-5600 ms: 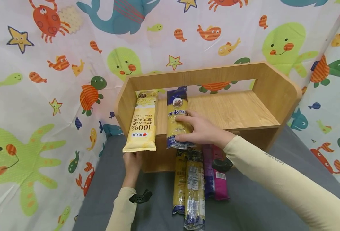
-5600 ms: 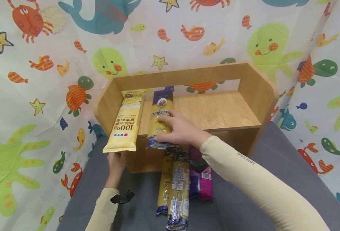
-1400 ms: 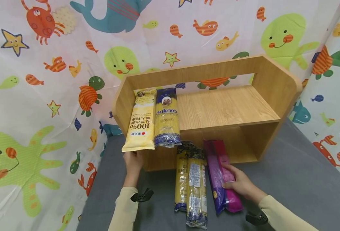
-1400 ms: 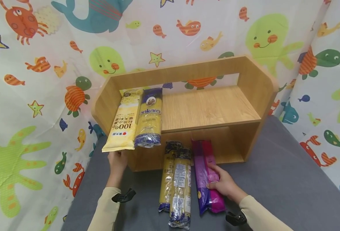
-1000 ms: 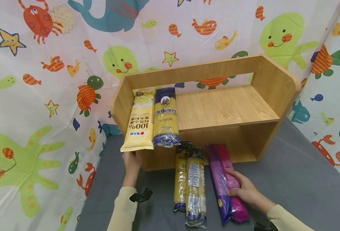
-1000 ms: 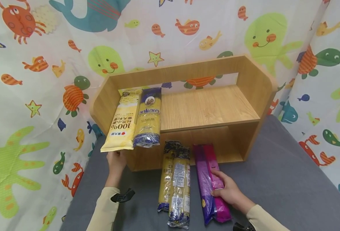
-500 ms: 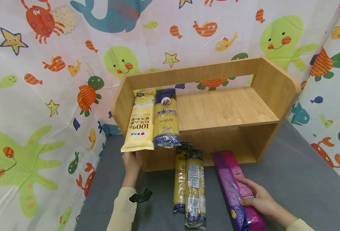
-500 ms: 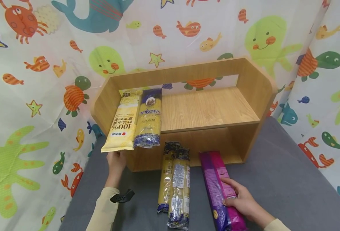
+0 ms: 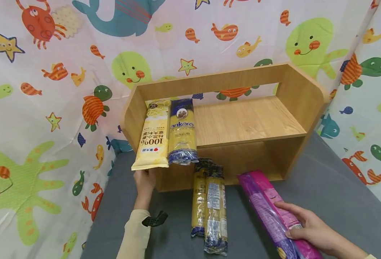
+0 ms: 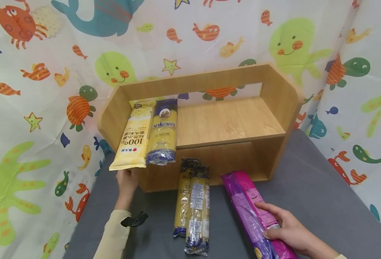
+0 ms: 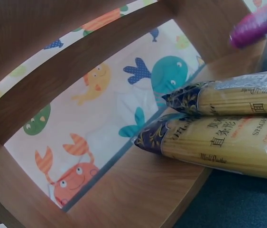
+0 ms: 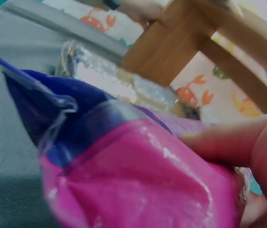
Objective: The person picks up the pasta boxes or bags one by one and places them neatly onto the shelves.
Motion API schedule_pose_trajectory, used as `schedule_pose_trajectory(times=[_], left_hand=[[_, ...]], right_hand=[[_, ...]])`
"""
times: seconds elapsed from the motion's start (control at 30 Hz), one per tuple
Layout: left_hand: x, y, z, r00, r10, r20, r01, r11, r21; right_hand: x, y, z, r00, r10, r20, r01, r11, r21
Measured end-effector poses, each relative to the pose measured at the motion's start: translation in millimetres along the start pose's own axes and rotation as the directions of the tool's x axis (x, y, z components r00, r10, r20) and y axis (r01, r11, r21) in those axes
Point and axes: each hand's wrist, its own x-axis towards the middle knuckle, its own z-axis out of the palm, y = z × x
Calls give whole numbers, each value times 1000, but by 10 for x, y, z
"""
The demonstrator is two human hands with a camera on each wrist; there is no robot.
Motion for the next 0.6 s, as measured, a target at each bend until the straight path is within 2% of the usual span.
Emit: schedule_pose_trajectory(times=[0.13,0.27,0.37,0.5,0.6], left_hand=[[-2,8,-2,1000,4,-2,-4,1000,-1],[-3,7,-5,1000,14,-4,-14,1000,-2],[0,11,-9,1000,17,-8,-17,1000,-4],[6,11,-4,1000,16,-12,-16,1000,3],[7,8,-3,1000,16,-11,-15,1000,10]], right_hand=[[-82,-199,-150,996,-8,89,10,1000,-25],[-145,-473,-252,982,-27,189,30,999,-15],[-179,-698,-304,971,12,238,-5,1000,-28],[-188,-907,-364,950,29,311,-40,999,29],[-171,-1035,-393,941,-1,338,-17,999,51]])
